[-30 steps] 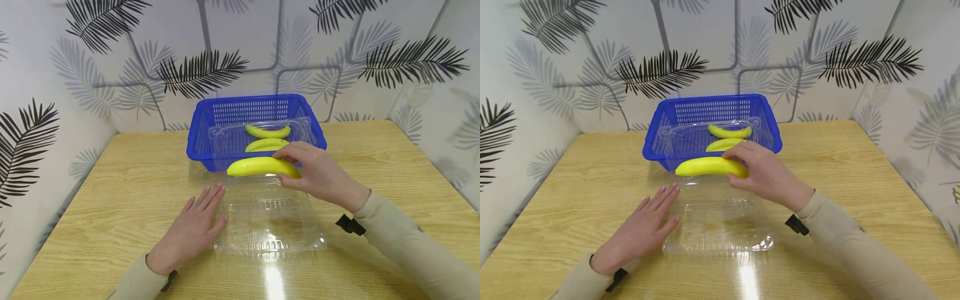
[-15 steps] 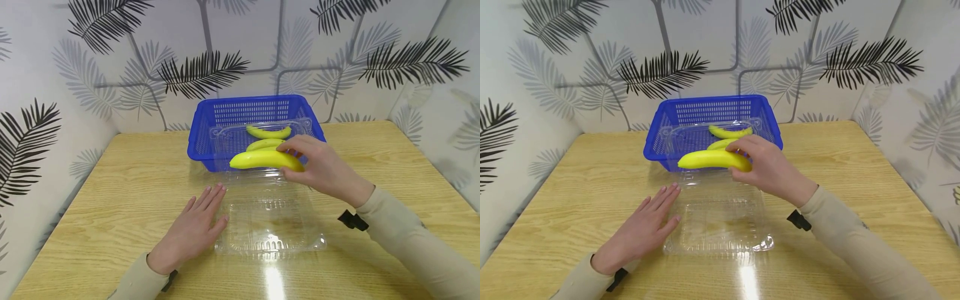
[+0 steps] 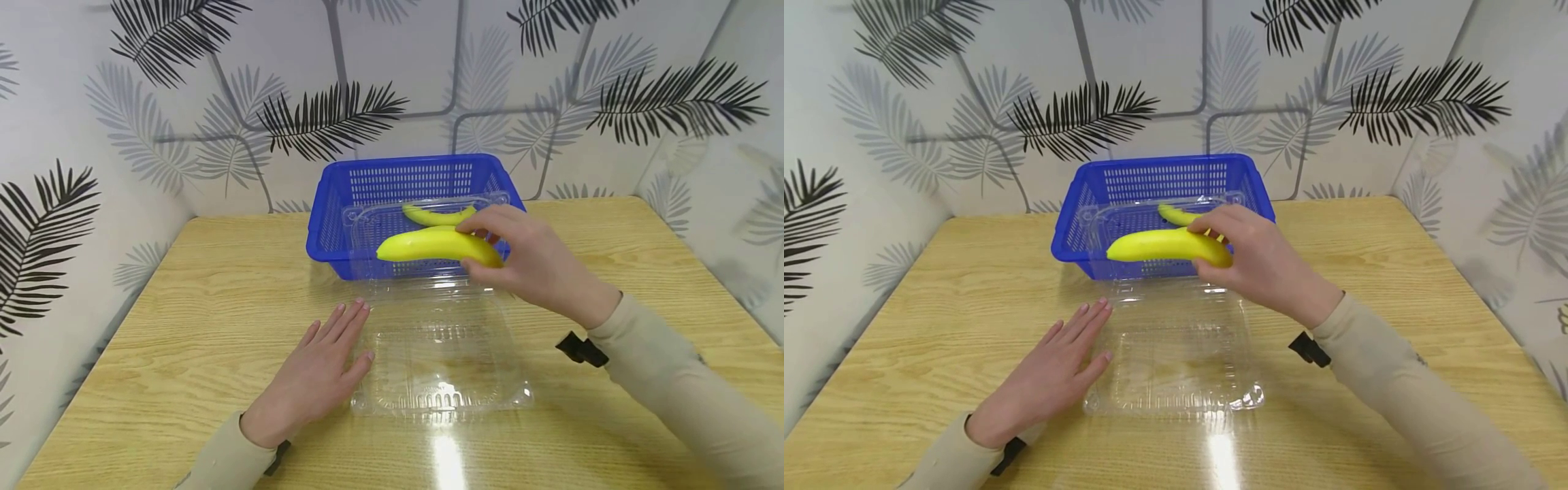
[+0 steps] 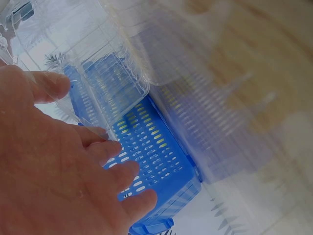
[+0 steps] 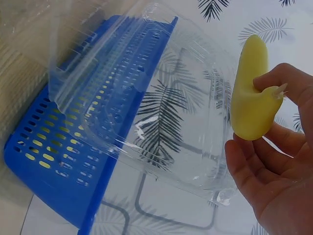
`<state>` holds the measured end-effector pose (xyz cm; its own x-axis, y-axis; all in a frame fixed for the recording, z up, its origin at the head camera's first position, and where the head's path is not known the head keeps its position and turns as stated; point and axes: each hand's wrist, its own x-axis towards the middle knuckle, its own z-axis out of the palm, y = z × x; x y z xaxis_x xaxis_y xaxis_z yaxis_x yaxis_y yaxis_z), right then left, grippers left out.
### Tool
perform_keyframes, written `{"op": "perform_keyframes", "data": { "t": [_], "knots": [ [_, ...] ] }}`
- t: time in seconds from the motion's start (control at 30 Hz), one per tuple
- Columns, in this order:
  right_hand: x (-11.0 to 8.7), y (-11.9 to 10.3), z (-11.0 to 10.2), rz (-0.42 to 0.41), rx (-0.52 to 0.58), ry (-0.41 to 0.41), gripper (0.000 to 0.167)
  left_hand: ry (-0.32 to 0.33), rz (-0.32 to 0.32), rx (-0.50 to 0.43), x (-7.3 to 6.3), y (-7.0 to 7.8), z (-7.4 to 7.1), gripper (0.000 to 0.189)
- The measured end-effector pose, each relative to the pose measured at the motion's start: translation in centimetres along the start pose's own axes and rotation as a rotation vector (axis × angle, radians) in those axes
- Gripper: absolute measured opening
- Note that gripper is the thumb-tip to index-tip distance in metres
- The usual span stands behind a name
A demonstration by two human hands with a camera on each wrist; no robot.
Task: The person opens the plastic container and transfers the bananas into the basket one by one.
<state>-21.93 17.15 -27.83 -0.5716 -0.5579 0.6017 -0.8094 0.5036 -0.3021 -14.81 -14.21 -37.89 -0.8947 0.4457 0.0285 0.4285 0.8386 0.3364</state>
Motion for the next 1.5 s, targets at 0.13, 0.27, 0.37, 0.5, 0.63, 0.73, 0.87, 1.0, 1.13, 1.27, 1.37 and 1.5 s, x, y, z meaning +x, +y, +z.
{"op": "perform_keyframes", "data": {
  "t": [0.13,0.27,0.37,0.5,0.63,0.73,0.87,1.0,1.13,1.27,1.37,1.5],
  "knots": [
    [0.4,-0.1,-0.4,-0.012,-0.003,0.012,0.037,0.001,-0.001,-0.001,0.0,0.0,0.0,0.064],
    [0.7,-0.2,-0.8,-0.024,-0.018,0.016,0.037,0.002,-0.005,-0.002,0.0,0.1,0.0,0.064],
    [1.0,-0.3,-1.1,-0.027,-0.031,0.014,0.038,0.001,-0.007,-0.003,0.0,0.1,-0.1,0.064],
    [1.4,-0.4,-1.4,-0.028,-0.042,0.016,0.04,-0.001,-0.009,-0.001,0.0,0.1,-0.1,0.064],
    [1.6,-0.5,-1.6,-0.033,-0.046,0.033,0.04,-0.004,-0.009,0.001,0.0,0.1,-0.1,0.064],
    [1.8,-0.5,-1.7,-0.04,-0.052,0.046,0.039,-0.006,-0.008,0.004,0.0,0.1,-0.1,0.064],
    [2.1,-0.5,-2.0,-0.036,-0.063,0.052,0.039,-0.006,-0.006,0.004,0.0,0.1,-0.2,0.065],
    [2.4,-0.4,-2.3,-0.043,-0.064,0.059,0.04,-0.007,-0.006,0.0,0.0,0.1,-0.2,0.065],
    [2.7,-0.2,-2.6,-0.042,-0.068,0.059,0.04,-0.01,-0.004,-0.003,0.0,0.1,-0.2,0.065],
    [2.8,0.0,-2.9,-0.019,-0.081,0.048,0.041,-0.007,-0.002,-0.004,0.0,0.1,-0.1,0.064],
    [3.0,0.3,-3.0,-0.012,-0.076,0.046,0.041,-0.003,-0.001,-0.005,0.0,0.1,-0.1,0.064],
    [3.3,0.7,-3.2,-0.021,-0.068,0.058,0.039,-0.005,-0.002,-0.005,0.0,0.1,-0.1,0.064]
  ]
}}
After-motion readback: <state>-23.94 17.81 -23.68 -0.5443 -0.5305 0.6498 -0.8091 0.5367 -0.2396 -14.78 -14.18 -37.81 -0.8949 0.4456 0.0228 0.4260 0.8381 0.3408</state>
